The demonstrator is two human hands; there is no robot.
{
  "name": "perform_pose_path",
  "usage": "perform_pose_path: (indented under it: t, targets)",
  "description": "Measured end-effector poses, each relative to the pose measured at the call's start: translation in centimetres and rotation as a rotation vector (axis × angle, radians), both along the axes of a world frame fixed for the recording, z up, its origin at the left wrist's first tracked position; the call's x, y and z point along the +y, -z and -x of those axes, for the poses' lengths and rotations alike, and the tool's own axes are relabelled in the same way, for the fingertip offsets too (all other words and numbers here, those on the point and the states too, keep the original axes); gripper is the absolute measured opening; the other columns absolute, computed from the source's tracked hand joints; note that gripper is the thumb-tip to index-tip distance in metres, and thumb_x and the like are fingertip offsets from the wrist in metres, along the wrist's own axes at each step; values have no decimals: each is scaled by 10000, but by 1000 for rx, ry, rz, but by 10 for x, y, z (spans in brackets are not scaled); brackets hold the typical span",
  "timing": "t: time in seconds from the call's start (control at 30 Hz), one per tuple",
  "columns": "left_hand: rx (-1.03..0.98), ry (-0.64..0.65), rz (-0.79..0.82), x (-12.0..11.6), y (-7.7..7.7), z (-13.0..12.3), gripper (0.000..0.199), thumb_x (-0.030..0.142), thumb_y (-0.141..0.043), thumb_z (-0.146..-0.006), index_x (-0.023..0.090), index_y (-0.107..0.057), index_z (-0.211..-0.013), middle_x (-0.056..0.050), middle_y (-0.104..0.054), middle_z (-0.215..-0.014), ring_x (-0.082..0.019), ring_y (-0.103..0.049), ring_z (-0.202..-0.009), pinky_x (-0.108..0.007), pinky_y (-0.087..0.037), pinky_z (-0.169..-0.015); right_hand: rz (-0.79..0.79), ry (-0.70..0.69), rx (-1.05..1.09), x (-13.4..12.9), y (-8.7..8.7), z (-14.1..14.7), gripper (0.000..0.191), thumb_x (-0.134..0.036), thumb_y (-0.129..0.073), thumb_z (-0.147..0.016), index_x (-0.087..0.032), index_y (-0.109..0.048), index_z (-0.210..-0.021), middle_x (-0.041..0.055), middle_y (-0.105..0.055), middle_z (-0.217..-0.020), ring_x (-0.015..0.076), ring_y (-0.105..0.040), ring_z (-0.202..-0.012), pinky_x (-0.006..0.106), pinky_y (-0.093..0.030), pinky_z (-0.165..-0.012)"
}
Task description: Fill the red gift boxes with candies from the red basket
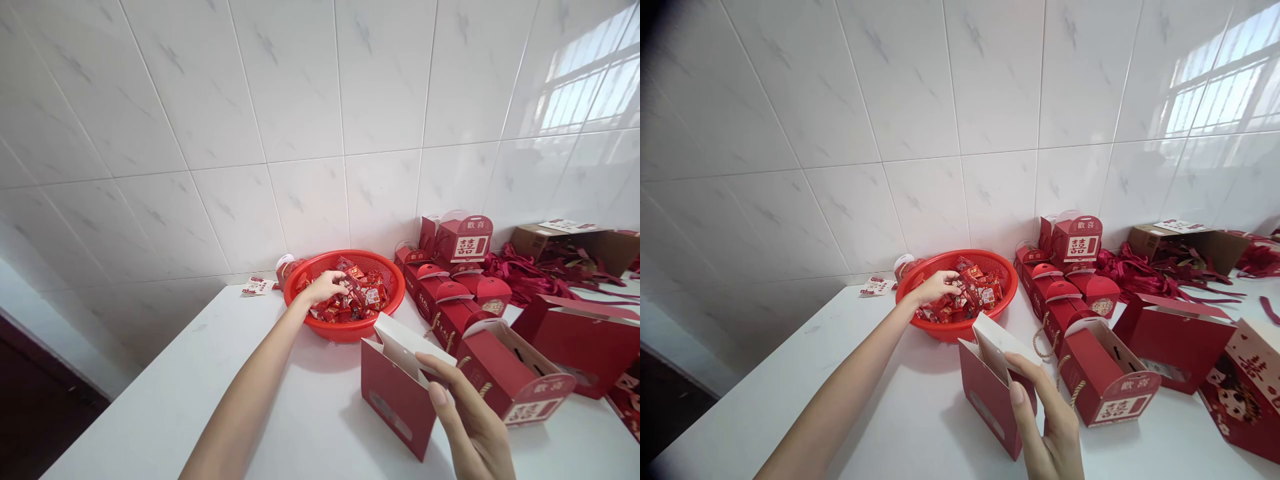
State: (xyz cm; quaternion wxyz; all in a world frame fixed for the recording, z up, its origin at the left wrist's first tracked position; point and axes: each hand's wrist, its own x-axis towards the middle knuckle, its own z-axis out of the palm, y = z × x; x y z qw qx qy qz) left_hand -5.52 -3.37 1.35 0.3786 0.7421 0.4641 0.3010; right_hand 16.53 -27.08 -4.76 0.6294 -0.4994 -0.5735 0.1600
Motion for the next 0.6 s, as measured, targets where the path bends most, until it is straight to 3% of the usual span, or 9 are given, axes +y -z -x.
perform_pose_path:
  t: [0.33, 0.6]
  targets:
    - [8, -61, 6, 2, 2, 2, 354, 144, -677, -596, 133, -714, -949, -49, -716, -988, -242, -628, -1004, -306, -485, -886, 7, -2, 17, -1, -1, 2, 295, -468, -528, -1001, -270, -712, -1120, 26, -763, -1107, 230, -723, -1054, 255, -573, -883]
    - [-40, -105, 26, 1, 1, 2, 463, 105, -727, -601, 108, -727, -1063, -68, -736, -1031, -243, -651, -996, -321, -499, -900, 30, 10, 22, -1, 0, 2, 312, -487, -519, -1002, -280, -699, -1149, 21, -758, -1150, 236, -704, -1102, 259, -551, -903]
